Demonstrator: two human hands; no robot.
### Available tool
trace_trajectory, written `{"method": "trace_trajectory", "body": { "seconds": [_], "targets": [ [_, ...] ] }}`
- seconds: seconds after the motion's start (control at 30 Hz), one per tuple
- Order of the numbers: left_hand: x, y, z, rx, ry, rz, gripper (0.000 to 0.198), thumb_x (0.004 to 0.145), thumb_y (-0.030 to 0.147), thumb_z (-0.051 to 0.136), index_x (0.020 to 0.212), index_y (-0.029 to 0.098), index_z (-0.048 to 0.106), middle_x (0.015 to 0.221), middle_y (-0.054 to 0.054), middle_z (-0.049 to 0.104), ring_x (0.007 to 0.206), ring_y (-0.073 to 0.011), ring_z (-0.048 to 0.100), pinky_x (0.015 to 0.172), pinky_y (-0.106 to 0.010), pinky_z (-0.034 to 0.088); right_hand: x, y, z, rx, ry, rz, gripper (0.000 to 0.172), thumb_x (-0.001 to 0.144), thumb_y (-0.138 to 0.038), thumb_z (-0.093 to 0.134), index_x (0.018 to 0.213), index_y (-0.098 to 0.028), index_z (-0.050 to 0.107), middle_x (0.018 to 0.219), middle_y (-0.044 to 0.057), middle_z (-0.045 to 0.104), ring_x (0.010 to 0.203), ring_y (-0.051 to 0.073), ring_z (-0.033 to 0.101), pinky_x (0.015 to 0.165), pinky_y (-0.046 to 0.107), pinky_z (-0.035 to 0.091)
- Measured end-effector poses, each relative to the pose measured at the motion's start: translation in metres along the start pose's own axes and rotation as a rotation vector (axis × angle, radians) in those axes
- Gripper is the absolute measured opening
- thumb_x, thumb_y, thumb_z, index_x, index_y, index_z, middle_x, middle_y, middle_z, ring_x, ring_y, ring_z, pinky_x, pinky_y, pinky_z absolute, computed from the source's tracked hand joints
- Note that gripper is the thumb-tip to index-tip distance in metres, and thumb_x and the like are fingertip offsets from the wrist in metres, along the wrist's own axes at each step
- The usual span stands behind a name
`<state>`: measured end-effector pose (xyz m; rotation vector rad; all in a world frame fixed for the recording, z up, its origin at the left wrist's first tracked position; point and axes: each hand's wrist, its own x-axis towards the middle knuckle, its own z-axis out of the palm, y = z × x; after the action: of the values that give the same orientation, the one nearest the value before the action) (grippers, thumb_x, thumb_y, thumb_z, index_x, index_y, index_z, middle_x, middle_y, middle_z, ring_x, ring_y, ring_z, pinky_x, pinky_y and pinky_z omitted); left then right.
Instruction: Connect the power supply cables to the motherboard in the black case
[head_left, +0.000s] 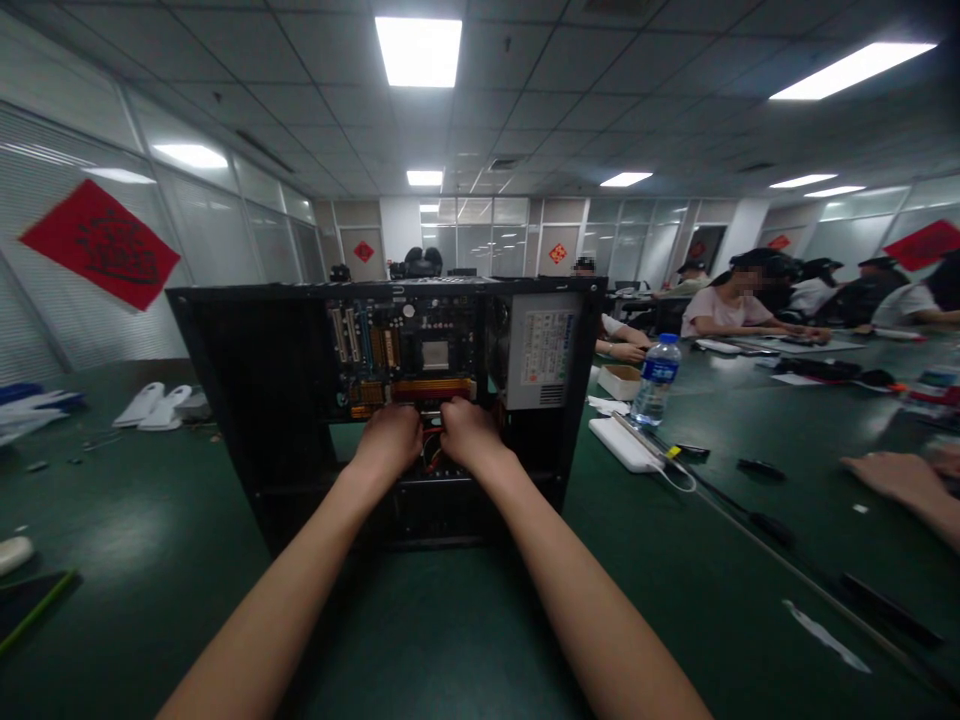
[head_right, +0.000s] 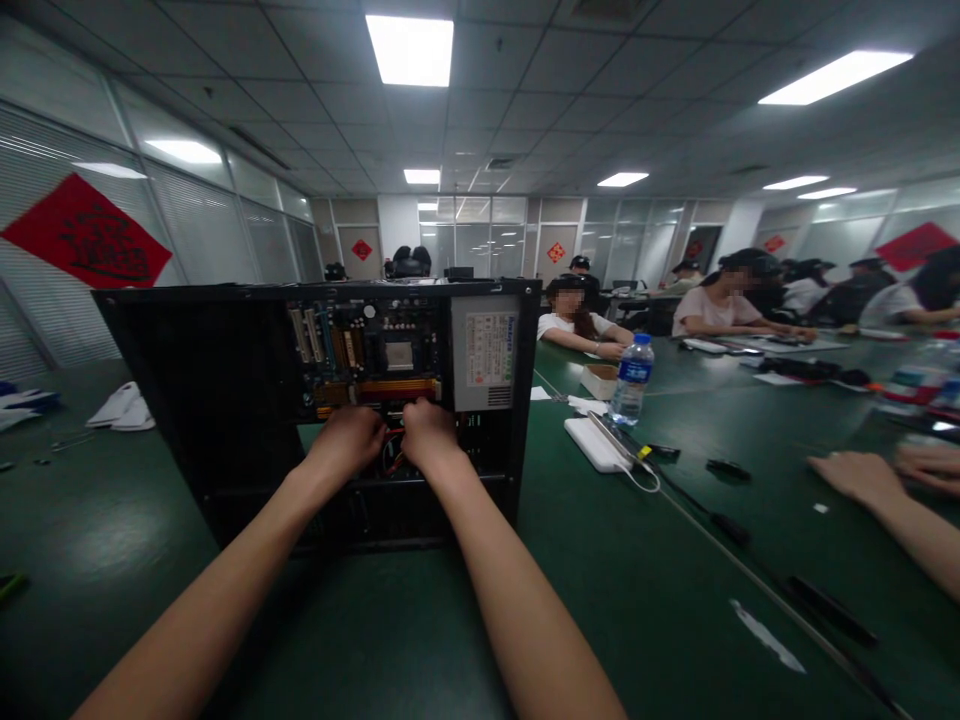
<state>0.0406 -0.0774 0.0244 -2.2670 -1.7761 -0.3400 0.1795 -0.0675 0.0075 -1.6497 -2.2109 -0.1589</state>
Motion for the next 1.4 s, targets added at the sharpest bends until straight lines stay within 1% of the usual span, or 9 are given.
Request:
{"method": "trace_trajectory", "body": {
  "seconds": [0.2,0.43,0.63,0.83,1.0,1.13,1.2,1.27,1.4],
  "targets": [
    [0.005,0.002,-0.002,-0.028,-0.027,-0.022,0.031,0.092,0.022,0.048,0.095,0.008,0.075,0.093,-0.022,0.074,0.092,-0.0324,0.072,0.079,-0.037,0.053,0.0,-0.001,0.0,0.006,-0.023,0.009,0.028,0.084,-0.014,0.056,0.108,-0.013,0.07,0.113,0.015,0.068,0.101,0.029,0.069,0.078,0.034,0.054],
    [0.007,-0.001,-0.004,0.044,0.0,-0.059,0.033,0.093,0.024,0.047,0.101,0.007,0.075,0.099,-0.021,0.073,0.097,-0.0309,0.071,0.085,-0.036,0.054,-0.001,-0.003,0.0,0.0,-0.03,0.011,0.027,0.086,-0.015,0.054,0.109,-0.014,0.069,0.112,0.015,0.069,0.101,0.029,0.07,0.079,0.034,0.054],
    [0.005,0.005,-0.004,0.044,-0.041,-0.036,0.033,0.092,0.023,0.047,0.101,0.008,0.075,0.098,-0.023,0.073,0.095,-0.0317,0.072,0.081,-0.036,0.054,0.001,-0.004,0.001,0.009,-0.039,0.015,0.028,0.084,-0.012,0.055,0.108,-0.012,0.07,0.114,0.016,0.068,0.102,0.027,0.069,0.081,0.033,0.054],
    [0.011,0.008,-0.001,0.053,-0.026,-0.013,0.036,0.09,0.022,0.043,0.098,0.008,0.075,0.095,-0.023,0.074,0.092,-0.036,0.072,0.077,-0.039,0.055,0.003,-0.005,0.001,-0.011,-0.066,0.016,0.029,0.087,-0.014,0.056,0.112,-0.013,0.069,0.115,0.016,0.067,0.101,0.026,0.068,0.08,0.033,0.055],
    [0.013,0.004,0.001,0.027,-0.008,-0.025,0.037,0.09,0.027,0.044,0.095,0.009,0.076,0.096,-0.022,0.074,0.093,-0.0356,0.072,0.078,-0.038,0.054,-0.001,-0.007,-0.003,-0.064,0.009,0.016,0.028,0.087,-0.015,0.058,0.113,-0.012,0.069,0.119,0.017,0.064,0.116,0.03,0.06,0.084,0.035,0.055],
    [0.014,-0.006,0.004,-0.078,-0.043,-0.034,0.038,0.09,0.036,0.045,0.095,0.016,0.077,0.099,-0.017,0.076,0.096,-0.0329,0.071,0.078,-0.035,0.052,-0.003,-0.006,-0.001,-0.032,-0.02,0.021,0.028,0.09,-0.012,0.052,0.115,-0.011,0.066,0.114,0.015,0.066,0.101,0.024,0.066,0.082,0.033,0.054],
    [0.016,-0.011,0.007,-0.142,-0.066,-0.043,0.04,0.091,0.04,0.044,0.097,0.018,0.077,0.1,-0.015,0.076,0.097,-0.0316,0.07,0.078,-0.033,0.051,-0.004,-0.005,-0.001,-0.042,0.01,0.004,0.027,0.09,-0.012,0.051,0.114,-0.011,0.065,0.113,0.014,0.066,0.101,0.024,0.065,0.082,0.033,0.053],
    [0.018,-0.015,0.01,-0.189,-0.106,-0.043,0.046,0.093,0.045,0.041,0.097,0.018,0.078,0.1,-0.015,0.076,0.096,-0.0319,0.07,0.077,-0.033,0.05,-0.006,-0.004,-0.002,-0.066,0.089,-0.028,0.026,0.09,-0.013,0.052,0.113,-0.011,0.064,0.114,0.014,0.064,0.106,0.026,0.061,0.083,0.034,0.053],
    [0.028,-0.021,0.016,-0.204,-0.159,-0.058,0.057,0.098,0.045,0.031,0.091,0.012,0.077,0.097,-0.019,0.076,0.092,-0.0328,0.07,0.076,-0.034,0.048,-0.008,-0.002,-0.014,-0.177,0.261,-0.123,0.02,0.093,-0.013,0.05,0.107,-0.014,0.064,0.119,0.013,0.058,0.114,0.027,0.051,0.087,0.037,0.05]
  ]
}}
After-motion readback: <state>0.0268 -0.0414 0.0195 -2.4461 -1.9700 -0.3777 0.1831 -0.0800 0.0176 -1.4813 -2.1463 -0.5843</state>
